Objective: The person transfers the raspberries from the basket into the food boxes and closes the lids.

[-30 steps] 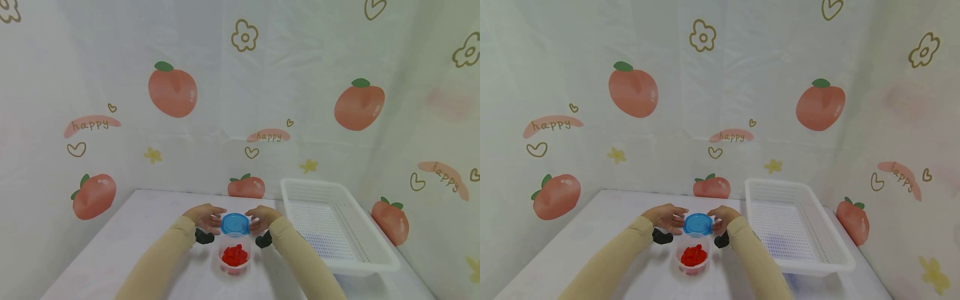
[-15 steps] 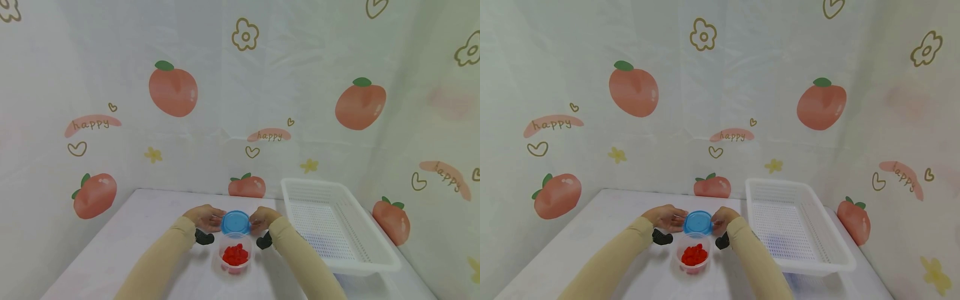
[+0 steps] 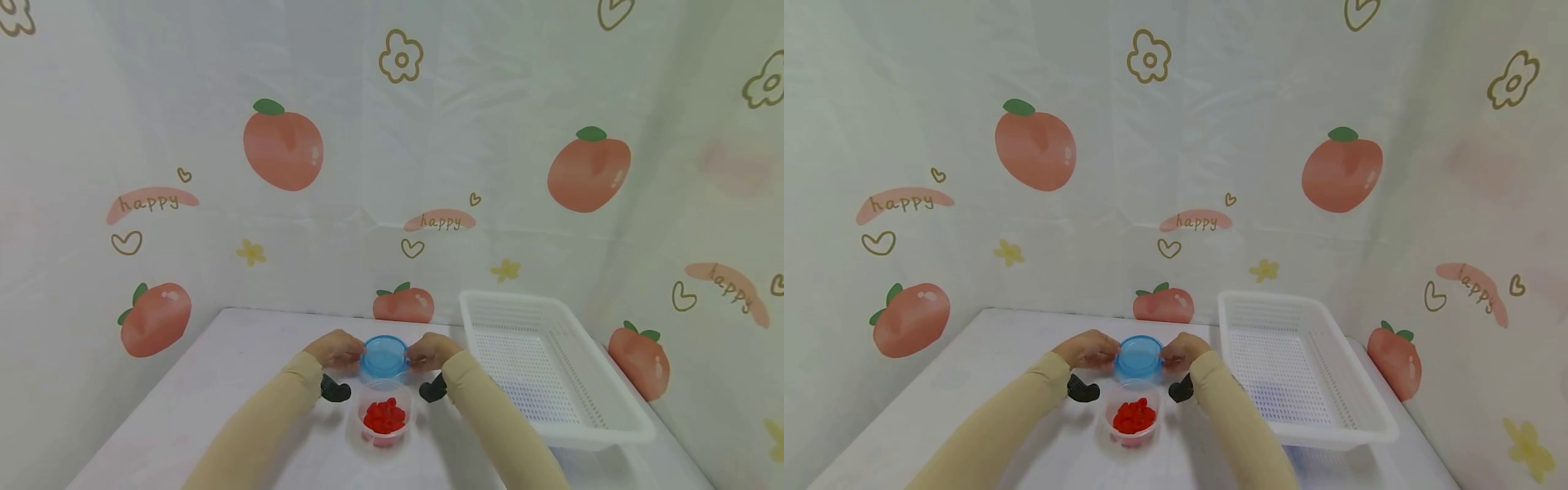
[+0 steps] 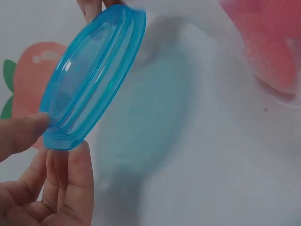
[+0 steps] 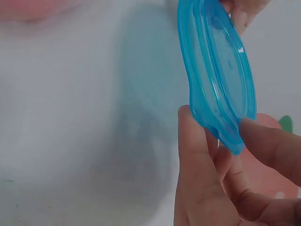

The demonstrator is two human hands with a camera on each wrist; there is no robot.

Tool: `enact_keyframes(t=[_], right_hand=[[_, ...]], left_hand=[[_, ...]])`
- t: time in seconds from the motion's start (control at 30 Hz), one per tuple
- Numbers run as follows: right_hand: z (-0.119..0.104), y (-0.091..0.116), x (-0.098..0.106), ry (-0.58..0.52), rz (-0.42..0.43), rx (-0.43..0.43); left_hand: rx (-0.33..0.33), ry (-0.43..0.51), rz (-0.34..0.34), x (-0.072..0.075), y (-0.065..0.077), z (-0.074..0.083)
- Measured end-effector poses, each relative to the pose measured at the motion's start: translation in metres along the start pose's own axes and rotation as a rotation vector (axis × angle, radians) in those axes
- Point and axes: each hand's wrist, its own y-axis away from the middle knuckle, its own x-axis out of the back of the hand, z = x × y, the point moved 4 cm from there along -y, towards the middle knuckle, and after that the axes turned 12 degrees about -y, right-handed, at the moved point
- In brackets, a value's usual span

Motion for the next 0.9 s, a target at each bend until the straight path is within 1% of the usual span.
enact_keyframes(t=[0.07,0.13,0.23,0.37,0.43,0.5,0.63,0.7,0.77,0.9], right_hand=[[-0.003,0.000,0.001,-0.032,-0.017,0.010],[-0.007,0.002,0.002,-0.065,-0.045,0.023],[-0.013,0.007,0.002,-0.128,-0.099,0.041],[-0.023,0.018,0.003,-0.166,-0.162,0.085],[-0.027,0.024,0.005,-0.154,-0.177,0.110],[-0.031,0.030,0.007,-0.119,-0.181,0.139],[-0.035,0.045,0.012,0.002,-0.178,0.215],[-0.037,0.053,0.013,0.034,-0.179,0.255],[-0.038,0.060,0.014,0.030,-0.185,0.286],[-0.041,0.072,0.016,-0.054,-0.204,0.314]], left_hand=[[-0.013,0.005,0.019,0.002,0.002,0.004],[-0.031,0.030,0.024,0.005,0.006,0.008],[-0.068,0.067,0.006,0.008,0.012,0.015],[-0.139,0.083,-0.018,0.014,0.022,0.027],[-0.177,0.086,-0.023,0.016,0.026,0.033],[-0.221,0.083,-0.028,0.018,0.031,0.038],[-0.287,0.051,-0.025,0.020,0.041,0.043],[-0.314,0.021,-0.012,0.020,0.047,0.045],[-0.353,-0.016,-0.003,0.020,0.053,0.047],[-0.430,-0.061,0.033,0.018,0.064,0.050]])
